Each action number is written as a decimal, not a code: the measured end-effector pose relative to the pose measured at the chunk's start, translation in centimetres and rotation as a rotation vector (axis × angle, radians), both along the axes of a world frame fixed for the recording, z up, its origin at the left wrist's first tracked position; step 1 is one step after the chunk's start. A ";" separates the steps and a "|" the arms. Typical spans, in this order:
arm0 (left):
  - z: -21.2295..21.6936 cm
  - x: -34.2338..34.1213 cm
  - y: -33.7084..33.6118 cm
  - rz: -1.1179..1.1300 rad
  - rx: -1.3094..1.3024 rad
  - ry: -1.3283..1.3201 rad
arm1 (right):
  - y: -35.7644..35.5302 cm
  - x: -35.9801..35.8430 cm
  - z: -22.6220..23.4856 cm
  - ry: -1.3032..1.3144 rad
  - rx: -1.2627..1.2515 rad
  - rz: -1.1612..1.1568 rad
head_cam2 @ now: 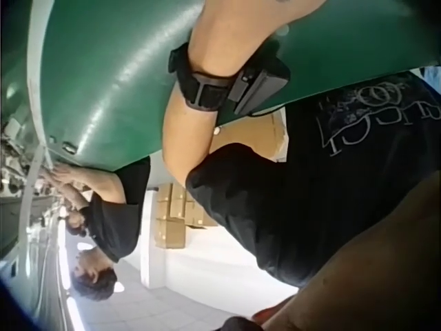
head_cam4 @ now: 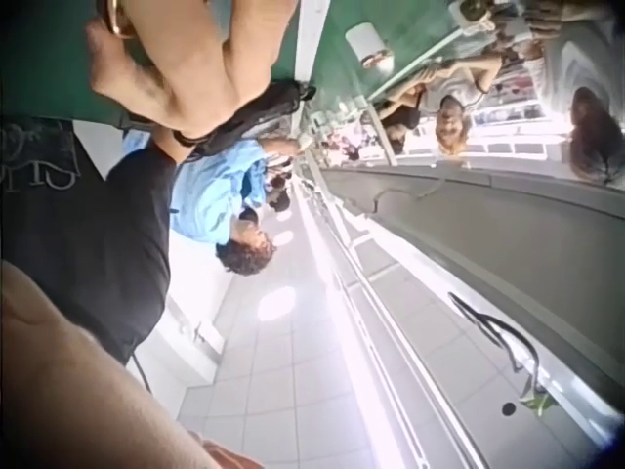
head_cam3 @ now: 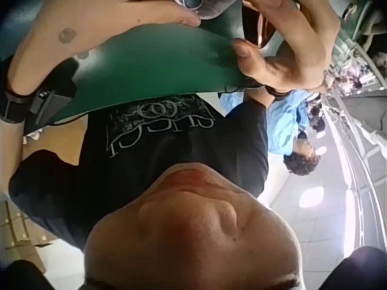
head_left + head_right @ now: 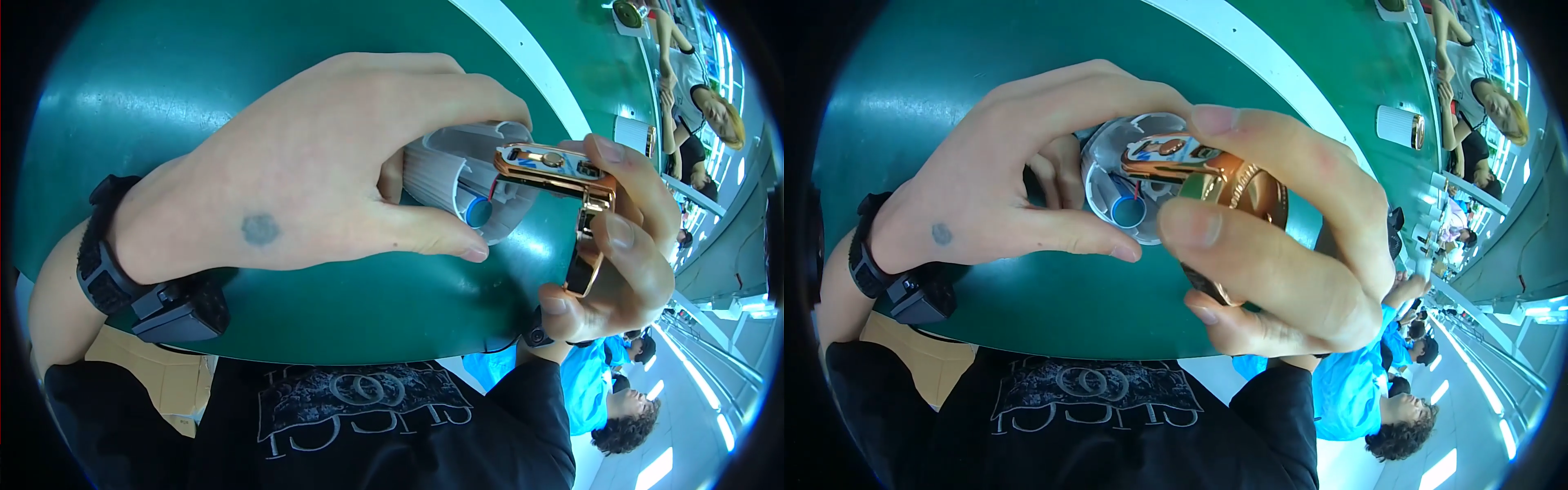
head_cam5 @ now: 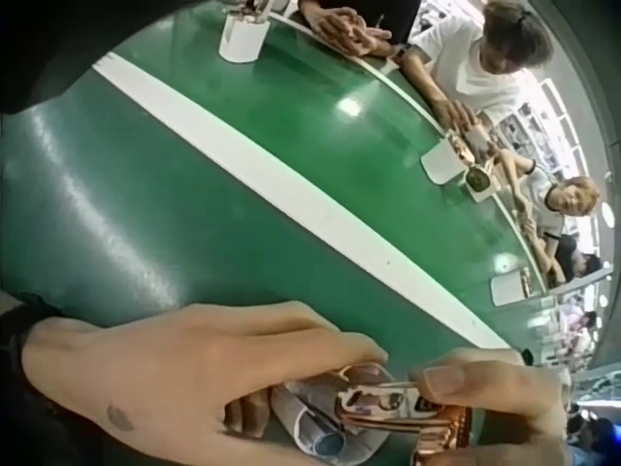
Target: Assembling small cylindrical components by hand at a production line workstation.
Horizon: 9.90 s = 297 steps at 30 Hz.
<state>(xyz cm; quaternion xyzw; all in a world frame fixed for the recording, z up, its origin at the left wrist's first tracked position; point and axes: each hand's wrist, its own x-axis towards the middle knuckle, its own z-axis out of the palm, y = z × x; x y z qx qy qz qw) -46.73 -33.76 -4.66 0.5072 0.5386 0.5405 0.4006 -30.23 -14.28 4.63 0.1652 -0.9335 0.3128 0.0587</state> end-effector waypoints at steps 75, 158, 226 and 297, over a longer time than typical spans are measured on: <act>-0.4 -0.7 0.4 0.007 0.171 0.194 | -2.2 -1.2 -2.3 0.098 -0.098 -0.025; 4.1 -0.7 0.1 0.214 0.067 0.507 | -5.0 -1.4 -3.4 -0.003 -0.580 -0.724; 2.5 -1.1 1.7 0.275 0.154 0.295 | -2.3 -4.7 -3.9 -0.077 -0.692 -0.732; 5.6 -1.9 1.6 0.125 -0.124 0.092 | -1.7 -3.8 -3.2 0.607 0.533 -0.266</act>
